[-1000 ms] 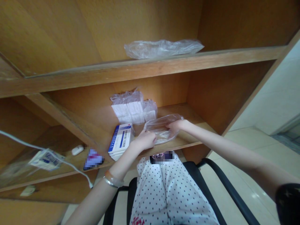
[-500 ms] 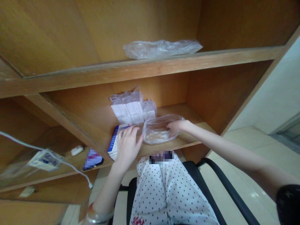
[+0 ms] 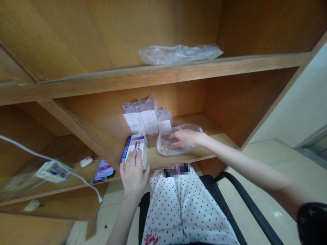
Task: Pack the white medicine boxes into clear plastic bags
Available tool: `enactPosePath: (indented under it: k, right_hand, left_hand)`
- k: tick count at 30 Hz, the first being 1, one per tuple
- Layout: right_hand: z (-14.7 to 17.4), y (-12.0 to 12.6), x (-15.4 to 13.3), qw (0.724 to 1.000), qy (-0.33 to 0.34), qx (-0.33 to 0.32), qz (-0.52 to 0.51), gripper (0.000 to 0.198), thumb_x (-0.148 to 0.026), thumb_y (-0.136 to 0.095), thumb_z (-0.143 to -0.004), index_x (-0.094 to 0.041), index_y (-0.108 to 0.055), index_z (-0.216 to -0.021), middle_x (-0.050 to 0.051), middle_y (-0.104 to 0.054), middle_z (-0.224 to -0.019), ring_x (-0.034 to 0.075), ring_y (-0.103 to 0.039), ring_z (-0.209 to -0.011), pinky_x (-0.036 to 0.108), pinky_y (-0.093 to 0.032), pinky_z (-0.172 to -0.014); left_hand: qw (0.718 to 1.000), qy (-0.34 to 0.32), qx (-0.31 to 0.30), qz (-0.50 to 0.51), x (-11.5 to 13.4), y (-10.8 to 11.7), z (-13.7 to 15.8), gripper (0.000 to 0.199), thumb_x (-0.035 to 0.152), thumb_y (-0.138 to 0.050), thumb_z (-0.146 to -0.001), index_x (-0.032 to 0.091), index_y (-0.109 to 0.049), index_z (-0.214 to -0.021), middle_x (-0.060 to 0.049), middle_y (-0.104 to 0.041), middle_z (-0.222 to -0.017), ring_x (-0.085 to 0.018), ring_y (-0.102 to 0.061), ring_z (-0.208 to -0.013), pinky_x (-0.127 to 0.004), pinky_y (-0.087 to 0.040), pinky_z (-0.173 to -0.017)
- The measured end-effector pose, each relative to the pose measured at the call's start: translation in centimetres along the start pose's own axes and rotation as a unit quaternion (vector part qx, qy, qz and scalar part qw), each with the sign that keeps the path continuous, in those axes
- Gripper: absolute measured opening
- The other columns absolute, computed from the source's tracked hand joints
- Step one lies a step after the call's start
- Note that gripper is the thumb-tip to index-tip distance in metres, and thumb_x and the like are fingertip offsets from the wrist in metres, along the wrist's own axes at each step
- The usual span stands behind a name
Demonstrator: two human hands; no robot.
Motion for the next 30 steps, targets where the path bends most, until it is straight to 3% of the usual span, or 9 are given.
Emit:
enactPosePath:
  k: [4,11,20,26,30]
  right_hand:
    - [0.3,0.3,-2.6,0.993,0.099,0.036,-0.043,0.029,-0.033,-0.052,-0.084,-0.015,-0.066,-0.103,0.007,-0.068,-0.099,0.017,-0.061,-0.082,0.027,-0.042,-0.075]
    - [0.7,-1.1,-4.9,0.969,0.179,0.022,-0.172,0.025,-0.026,-0.050,-0.085,-0.014,-0.067,-0.099,0.004,-0.068,-0.099,0.012,-0.059,-0.081,0.024,-0.043,-0.075]
    - [0.1,-3.0,-5.1,0.957,0.161,-0.008,-0.243,0.023,-0.026,-0.053,-0.085,-0.012,-0.067,-0.097,0.006,-0.068,-0.097,0.011,-0.060,-0.082,0.022,-0.045,-0.077]
    - [-0.1,-2.4,-5.5,0.953,0.141,0.121,-0.239,0.019,-0.022,-0.050,-0.084,-0.014,-0.066,-0.090,0.004,-0.068,-0.094,0.012,-0.059,-0.085,0.023,-0.043,-0.080]
    - [-0.3,-3.6,-6.7,0.943,0.156,0.100,-0.276,0.020,-0.025,-0.048,-0.086,-0.014,-0.065,-0.089,0.003,-0.067,-0.087,0.010,-0.057,-0.075,0.023,-0.043,-0.071]
  left_hand:
    - [1.000,0.003,0.010,0.006,0.0,-0.1,0.1,0.054,0.033,-0.041,-0.087,0.017,-0.034,-0.137,-0.016,-0.045,-0.137,-0.029,-0.039,-0.127,-0.048,-0.021,-0.106]
    - [0.999,0.016,0.014,0.026,0.4,0.5,0.5,0.051,0.030,-0.040,-0.087,0.015,-0.037,-0.136,-0.016,-0.046,-0.136,-0.029,-0.039,-0.128,-0.047,-0.021,-0.107]
    - [0.999,0.017,0.027,0.040,0.6,0.9,0.8,0.053,0.028,-0.043,-0.086,0.018,-0.036,-0.137,-0.015,-0.046,-0.136,-0.029,-0.040,-0.128,-0.048,-0.022,-0.107]
    - [0.998,0.034,0.036,0.033,1.0,1.5,2.5,0.056,0.029,-0.046,-0.085,0.019,-0.033,-0.139,-0.016,-0.047,-0.135,-0.031,-0.040,-0.127,-0.050,-0.022,-0.105]
    - [0.998,0.037,0.041,0.010,1.4,2.0,3.4,0.059,0.030,-0.048,-0.085,0.022,-0.028,-0.141,-0.016,-0.047,-0.136,-0.033,-0.042,-0.125,-0.055,-0.019,-0.103]
Point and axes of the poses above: each hand's wrist, its own z-axis away from the middle knuckle, its own y-axis out of the back of the hand, x = y × z, the point moved 7 cm from there along -z, towards the middle knuckle
